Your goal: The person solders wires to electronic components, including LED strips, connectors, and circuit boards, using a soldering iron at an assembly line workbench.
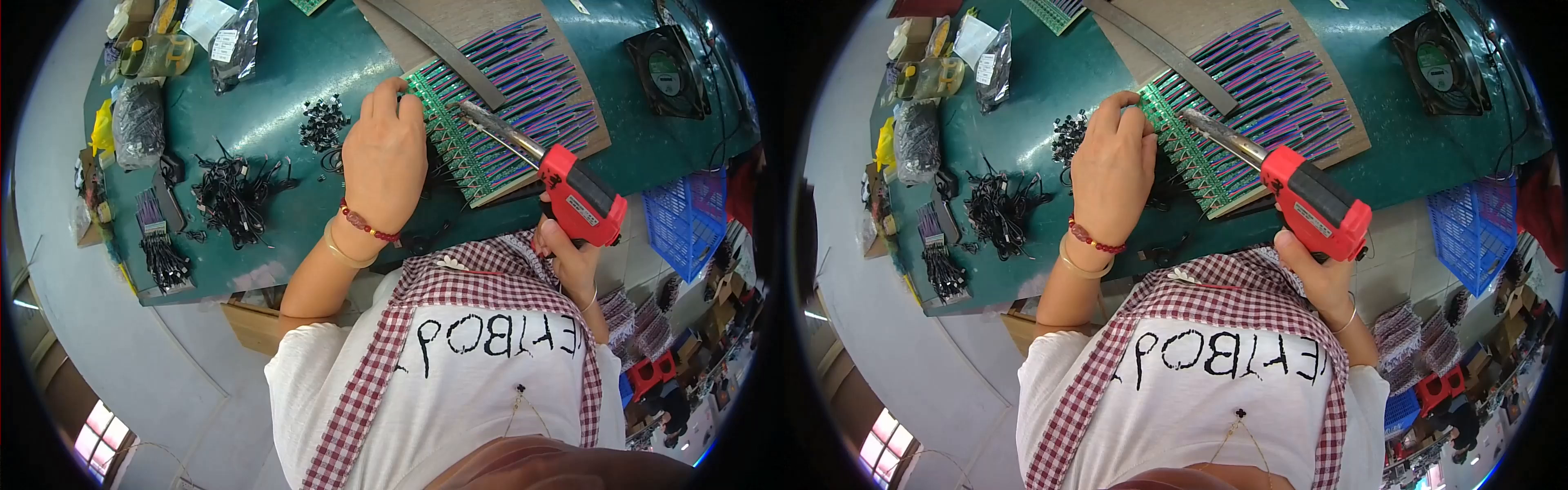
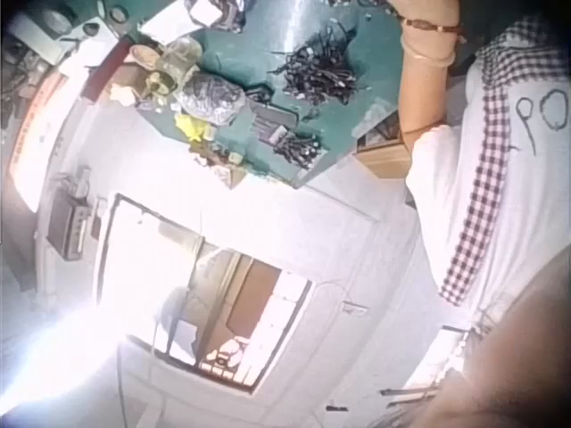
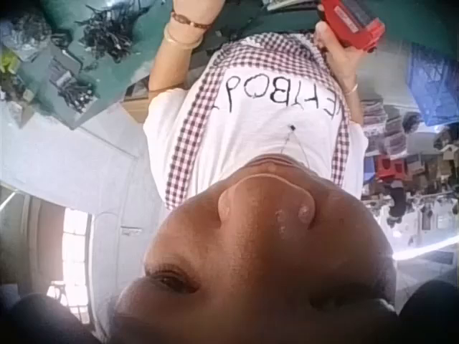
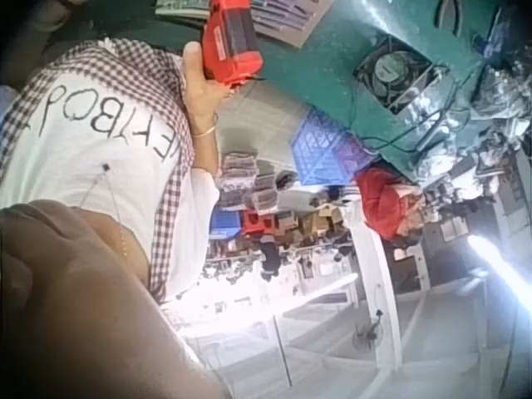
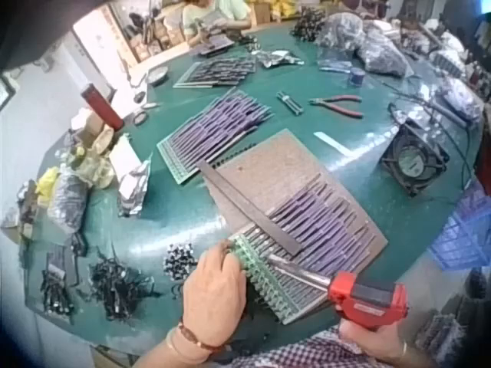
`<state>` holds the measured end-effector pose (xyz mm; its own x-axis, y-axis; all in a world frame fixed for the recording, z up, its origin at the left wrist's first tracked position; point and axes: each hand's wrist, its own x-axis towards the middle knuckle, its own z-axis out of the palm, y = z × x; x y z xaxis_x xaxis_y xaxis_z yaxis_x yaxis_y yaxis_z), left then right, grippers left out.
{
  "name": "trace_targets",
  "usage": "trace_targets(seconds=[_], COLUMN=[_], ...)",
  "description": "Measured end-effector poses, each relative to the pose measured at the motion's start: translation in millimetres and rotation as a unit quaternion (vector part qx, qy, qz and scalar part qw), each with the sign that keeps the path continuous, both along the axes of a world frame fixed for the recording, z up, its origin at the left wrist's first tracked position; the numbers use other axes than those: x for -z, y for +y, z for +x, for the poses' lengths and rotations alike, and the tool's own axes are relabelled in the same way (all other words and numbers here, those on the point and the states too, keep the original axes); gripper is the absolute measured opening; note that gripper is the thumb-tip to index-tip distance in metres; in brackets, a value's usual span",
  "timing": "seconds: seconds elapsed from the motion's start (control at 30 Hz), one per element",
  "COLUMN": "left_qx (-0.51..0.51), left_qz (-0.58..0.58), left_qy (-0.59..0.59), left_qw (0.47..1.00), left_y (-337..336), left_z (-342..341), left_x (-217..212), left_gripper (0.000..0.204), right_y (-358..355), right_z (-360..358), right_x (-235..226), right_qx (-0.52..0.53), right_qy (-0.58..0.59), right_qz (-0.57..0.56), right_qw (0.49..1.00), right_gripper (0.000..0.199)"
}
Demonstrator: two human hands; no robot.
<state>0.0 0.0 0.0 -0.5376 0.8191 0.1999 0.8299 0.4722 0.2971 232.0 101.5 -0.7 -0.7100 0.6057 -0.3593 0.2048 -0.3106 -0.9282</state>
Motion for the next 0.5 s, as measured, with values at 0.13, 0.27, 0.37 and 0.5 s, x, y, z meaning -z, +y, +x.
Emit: trace_targets(seconds=[0.13, 0.27, 0.37, 0.5], left_qx=[0.002, 0.003, 0.012, 0.031], left_qz=[-0.006, -0.011, -0.013, -0.003], left_qy=[0.006, 0.009, -0.023, -0.05], left_qw=[1.0, 1.0, 1.0, 0.998], left_y=[0, 0, 0, 3], left_z=[-1, -1, -4, -11], left_x=[-1, -4, -7, -11], left_gripper=[0.011, 0.011, 0.011, 0.011], right_y=[-1, -1, -1, -1], right_z=[-1, 0, 3, 7], right_x=[-1, -1, 2, 4], right_qx=[0.005, 0.003, 0.002, 0.002], right_qy=[0.002, 0.001, 0.007, 0.0], right_qz=[-0.008, -0.004, 0.011, 0.006], right_qw=[1.0, 1.0, 1.0, 1.0], right_gripper=[0.033, 0.033, 0.034, 0.034])
